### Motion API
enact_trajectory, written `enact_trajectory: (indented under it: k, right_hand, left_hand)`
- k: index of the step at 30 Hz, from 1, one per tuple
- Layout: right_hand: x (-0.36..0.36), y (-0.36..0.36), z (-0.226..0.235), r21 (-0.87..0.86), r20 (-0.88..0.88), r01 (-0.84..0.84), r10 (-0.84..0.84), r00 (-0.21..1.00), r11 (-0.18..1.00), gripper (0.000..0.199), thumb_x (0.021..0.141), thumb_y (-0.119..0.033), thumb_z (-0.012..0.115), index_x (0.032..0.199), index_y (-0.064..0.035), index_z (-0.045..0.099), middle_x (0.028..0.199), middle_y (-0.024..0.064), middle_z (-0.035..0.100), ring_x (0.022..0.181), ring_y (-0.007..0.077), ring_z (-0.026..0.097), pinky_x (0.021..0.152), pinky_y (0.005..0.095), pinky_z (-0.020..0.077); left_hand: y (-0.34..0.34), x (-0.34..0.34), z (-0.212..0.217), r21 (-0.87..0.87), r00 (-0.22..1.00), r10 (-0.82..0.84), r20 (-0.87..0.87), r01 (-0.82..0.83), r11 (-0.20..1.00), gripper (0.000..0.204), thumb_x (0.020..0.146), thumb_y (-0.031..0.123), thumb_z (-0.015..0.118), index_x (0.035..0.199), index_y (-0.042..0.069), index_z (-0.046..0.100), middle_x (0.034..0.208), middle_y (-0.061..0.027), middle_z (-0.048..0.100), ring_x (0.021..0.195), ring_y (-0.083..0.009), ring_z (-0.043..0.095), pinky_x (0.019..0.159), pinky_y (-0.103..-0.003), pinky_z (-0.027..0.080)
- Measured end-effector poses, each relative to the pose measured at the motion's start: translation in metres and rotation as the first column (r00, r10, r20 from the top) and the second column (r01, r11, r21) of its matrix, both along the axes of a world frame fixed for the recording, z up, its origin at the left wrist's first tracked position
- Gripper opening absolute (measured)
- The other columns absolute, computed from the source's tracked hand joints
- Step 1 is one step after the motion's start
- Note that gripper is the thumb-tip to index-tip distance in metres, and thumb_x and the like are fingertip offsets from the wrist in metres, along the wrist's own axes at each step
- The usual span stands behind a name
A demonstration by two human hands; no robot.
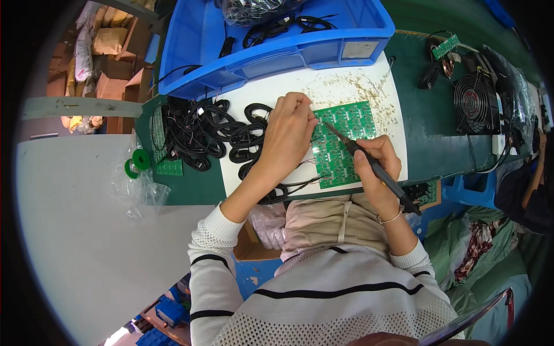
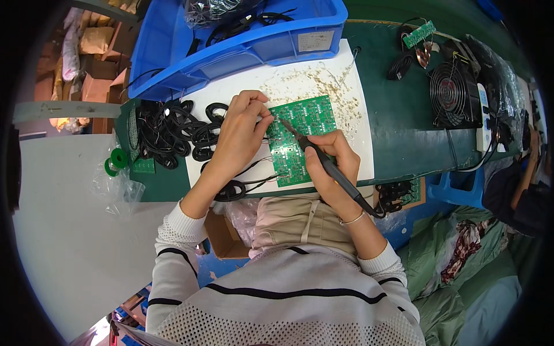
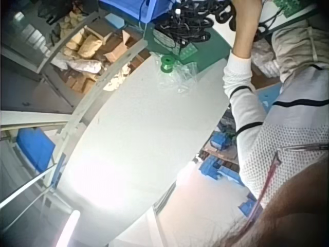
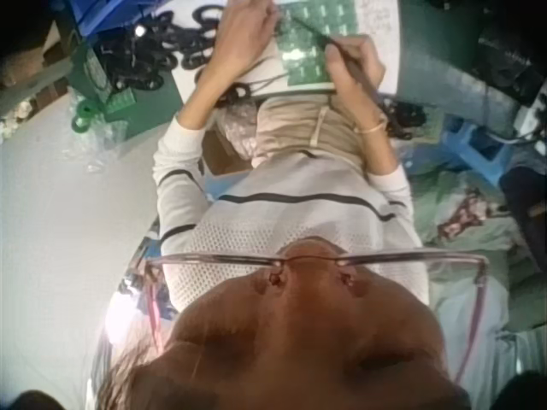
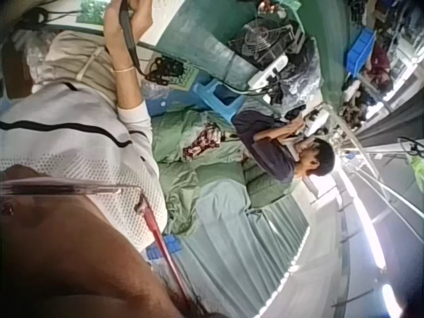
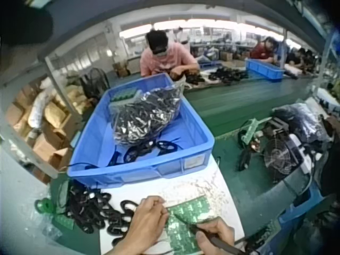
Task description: The person aligns wires onto a circuit board and solders them in place using a soldering iron.
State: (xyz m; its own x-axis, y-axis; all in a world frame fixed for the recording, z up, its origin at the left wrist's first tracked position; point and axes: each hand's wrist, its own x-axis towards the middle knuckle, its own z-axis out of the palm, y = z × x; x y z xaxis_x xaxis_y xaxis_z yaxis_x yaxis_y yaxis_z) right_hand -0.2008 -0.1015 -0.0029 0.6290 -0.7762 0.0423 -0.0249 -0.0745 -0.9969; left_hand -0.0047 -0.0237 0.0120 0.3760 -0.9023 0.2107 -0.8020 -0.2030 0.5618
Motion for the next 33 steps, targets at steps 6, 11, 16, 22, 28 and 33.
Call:
enact_trajectory:
  k: [6,11,16,22,28,33]
  right_hand:
    - [-0.0021,0.0018,-0.004,0.054,0.093,0.04,-0.045,0.995,0.998,0.012,0.094,-0.003,0.062,0.103,0.0018,0.057,0.078,0.006,0.069,0.067,0.0025,0.054,0.059,0.0203,0.0398]
    - [-0.0018,-0.0002,-0.0082,0.066,0.104,0.042,-0.049,0.993,0.997,0.011,0.094,-0.002,0.062,0.103,0.0017,0.057,0.079,0.0049,0.068,0.067,0.0017,0.052,0.058,0.0198,0.0373]
    - [-0.0001,-0.0008,-0.0078,0.09,0.127,0.047,-0.058,0.99,0.995,0.009,0.094,0.0,0.061,0.103,0.0016,0.057,0.076,0.0028,0.066,0.064,0.0008,0.049,0.057,0.0199,0.0347]
    - [0.0005,-0.0008,-0.0066,0.102,0.138,0.052,-0.065,0.988,0.993,0.009,0.095,0.0,0.061,0.103,0.0014,0.057,0.075,0.0017,0.065,0.064,0.0003,0.047,0.056,0.0199,0.0337]
    - [-0.0004,-0.0013,-0.0079,0.099,0.132,0.045,-0.058,0.989,0.994,0.009,0.095,0.0,0.061,0.102,0.0014,0.057,0.074,0.001,0.064,0.064,0.0001,0.046,0.056,0.02,0.0327]
    - [0.0003,-0.001,-0.0077,0.09,0.145,0.041,-0.054,0.988,0.995,0.009,0.095,0.0,0.061,0.102,0.0012,0.057,0.074,0.001,0.064,0.064,0.0,0.047,0.056,0.02,0.0326]
  left_hand:
    - [0.0007,0.0002,0.0005,0.002,1.0,0.003,0.002,-0.003,1.0,0.011,0.085,0.001,0.07,0.088,-0.004,0.061,0.117,-0.0138,0.058,0.104,-0.0342,0.057,0.088,-0.042,0.047]
    - [-0.0001,-0.0001,0.0018,0.009,1.0,0.002,-0.003,-0.002,1.0,0.011,0.085,0.001,0.071,0.088,-0.004,0.061,0.117,-0.0137,0.058,0.104,-0.0341,0.057,0.088,-0.042,0.047]
    - [0.0009,0.0018,-0.0036,-0.073,0.999,0.011,-0.036,-0.014,0.997,0.016,0.08,0.0,0.073,0.093,-0.002,0.063,0.107,-0.0142,0.058,0.099,-0.034,0.057,0.086,-0.043,0.047]
    - [0.0038,0.0049,-0.0042,-0.003,0.977,0.072,-0.201,-0.075,0.997,0.011,0.085,0.005,0.073,0.091,0.001,0.066,0.119,-0.0106,0.062,0.109,-0.0299,0.061,0.094,-0.038,0.048]
    - [0.0047,0.0082,-0.0066,0.007,0.95,0.05,-0.309,-0.051,0.999,0.01,0.085,0.006,0.074,0.09,0.002,0.066,0.119,-0.0089,0.061,0.11,-0.0278,0.06,0.097,-0.037,0.047]
    - [0.0034,0.0067,-0.003,0.062,0.977,0.031,-0.209,-0.018,0.998,0.011,0.083,0.005,0.075,0.088,0.001,0.066,0.119,-0.0099,0.059,0.115,-0.0289,0.056,0.099,-0.037,0.045]
